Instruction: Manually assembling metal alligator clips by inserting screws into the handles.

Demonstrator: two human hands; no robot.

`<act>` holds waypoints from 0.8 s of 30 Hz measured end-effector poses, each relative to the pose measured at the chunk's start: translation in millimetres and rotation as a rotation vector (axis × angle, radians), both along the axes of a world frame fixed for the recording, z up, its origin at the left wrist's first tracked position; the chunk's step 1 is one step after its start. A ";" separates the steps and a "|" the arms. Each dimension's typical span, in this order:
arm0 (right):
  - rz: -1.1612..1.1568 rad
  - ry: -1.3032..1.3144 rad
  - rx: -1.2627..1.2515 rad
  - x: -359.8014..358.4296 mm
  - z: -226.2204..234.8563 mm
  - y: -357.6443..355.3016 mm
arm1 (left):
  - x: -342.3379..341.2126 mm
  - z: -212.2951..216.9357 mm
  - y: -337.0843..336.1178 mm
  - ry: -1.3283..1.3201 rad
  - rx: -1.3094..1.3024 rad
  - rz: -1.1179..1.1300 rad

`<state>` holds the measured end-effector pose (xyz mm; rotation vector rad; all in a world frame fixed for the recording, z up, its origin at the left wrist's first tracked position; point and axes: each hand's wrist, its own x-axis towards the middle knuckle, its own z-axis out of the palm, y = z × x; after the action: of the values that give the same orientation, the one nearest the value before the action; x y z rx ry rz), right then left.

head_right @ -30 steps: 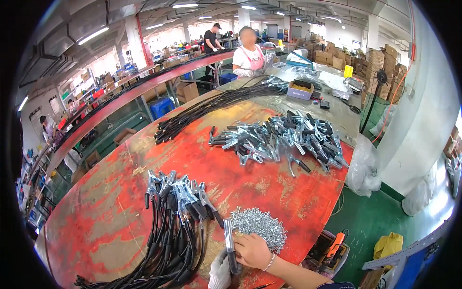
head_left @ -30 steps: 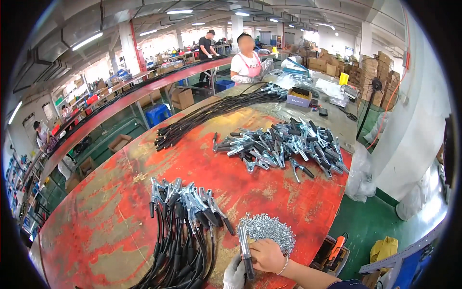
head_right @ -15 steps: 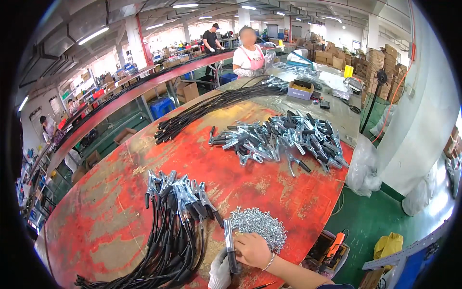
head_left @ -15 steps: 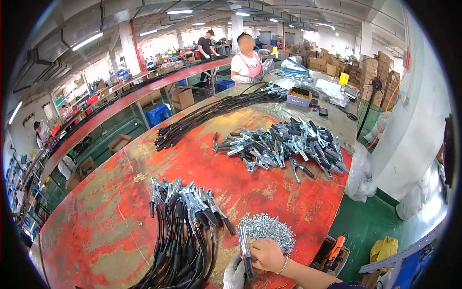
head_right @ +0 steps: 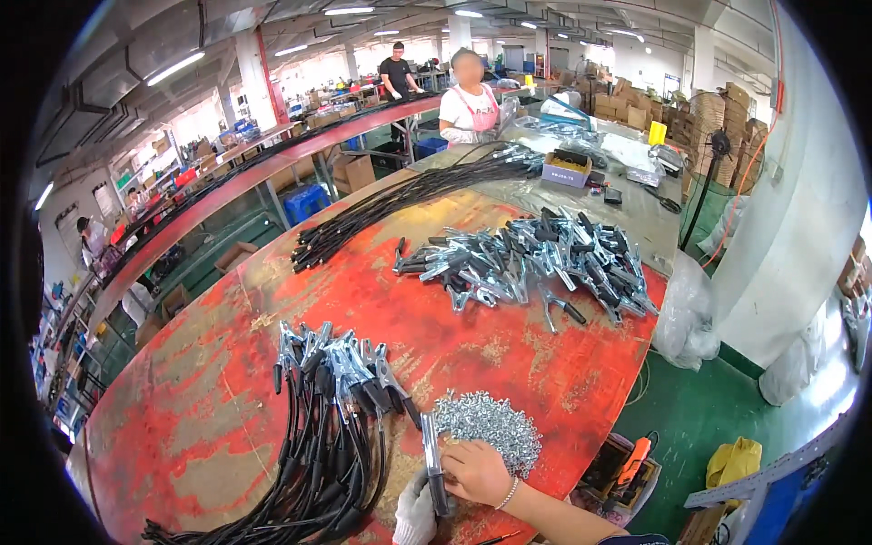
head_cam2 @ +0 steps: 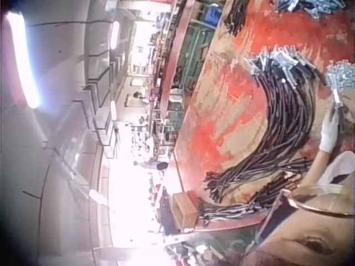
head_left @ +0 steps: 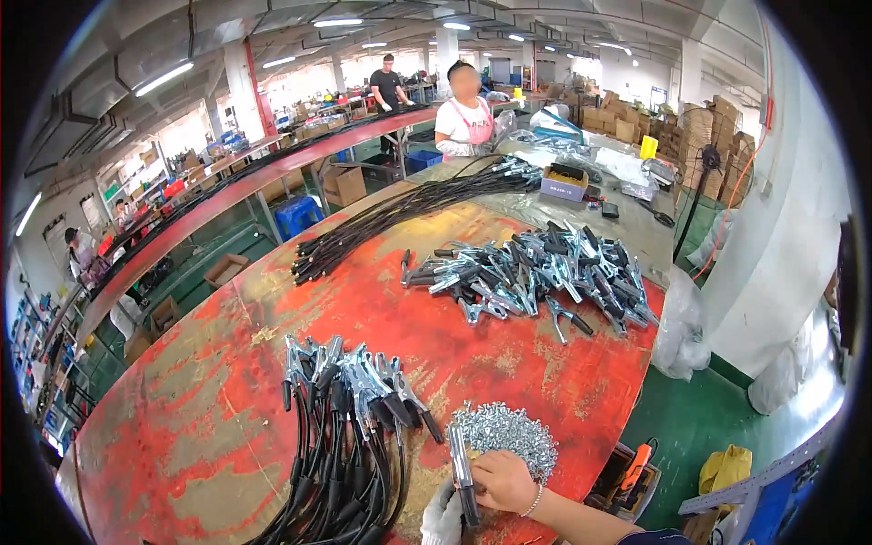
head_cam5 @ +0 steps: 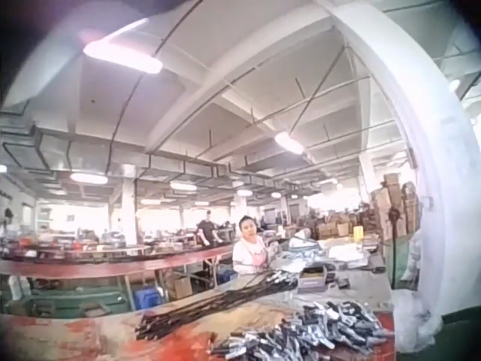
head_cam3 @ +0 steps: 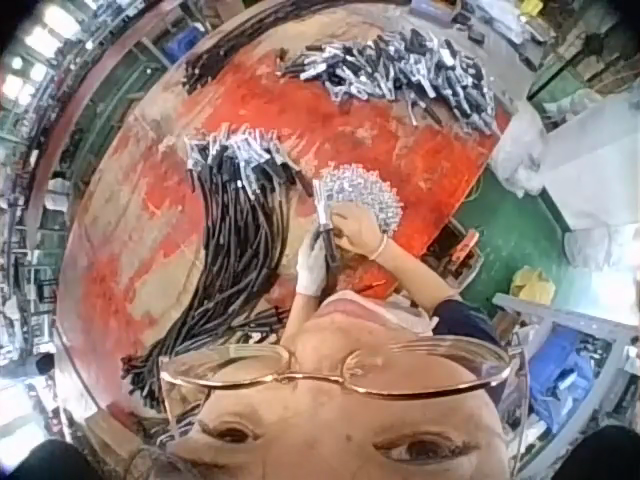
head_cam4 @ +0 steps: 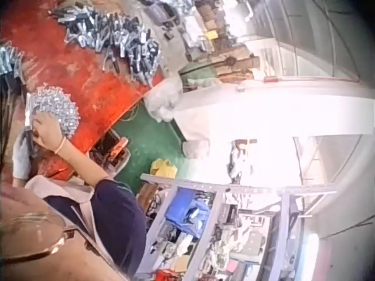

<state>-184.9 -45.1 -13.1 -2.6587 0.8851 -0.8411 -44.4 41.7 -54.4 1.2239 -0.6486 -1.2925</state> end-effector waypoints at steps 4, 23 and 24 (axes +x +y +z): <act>0.000 -0.003 0.008 1.7 3.5 0.2 | 0.9 -1.5 0.8 -0.011 -0.029 0.015; 0.037 0.035 -0.004 -1.8 0.7 -1.5 | 0.7 -25.7 -0.7 -0.170 -0.063 0.024; 0.039 0.029 0.020 -1.0 -0.5 -1.4 | 0.9 -22.0 0.3 -0.145 -0.053 0.028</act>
<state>-185.8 -46.6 -13.6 -2.6685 0.8405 -0.7833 -43.6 42.0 -76.4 1.2866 -0.7620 -1.1636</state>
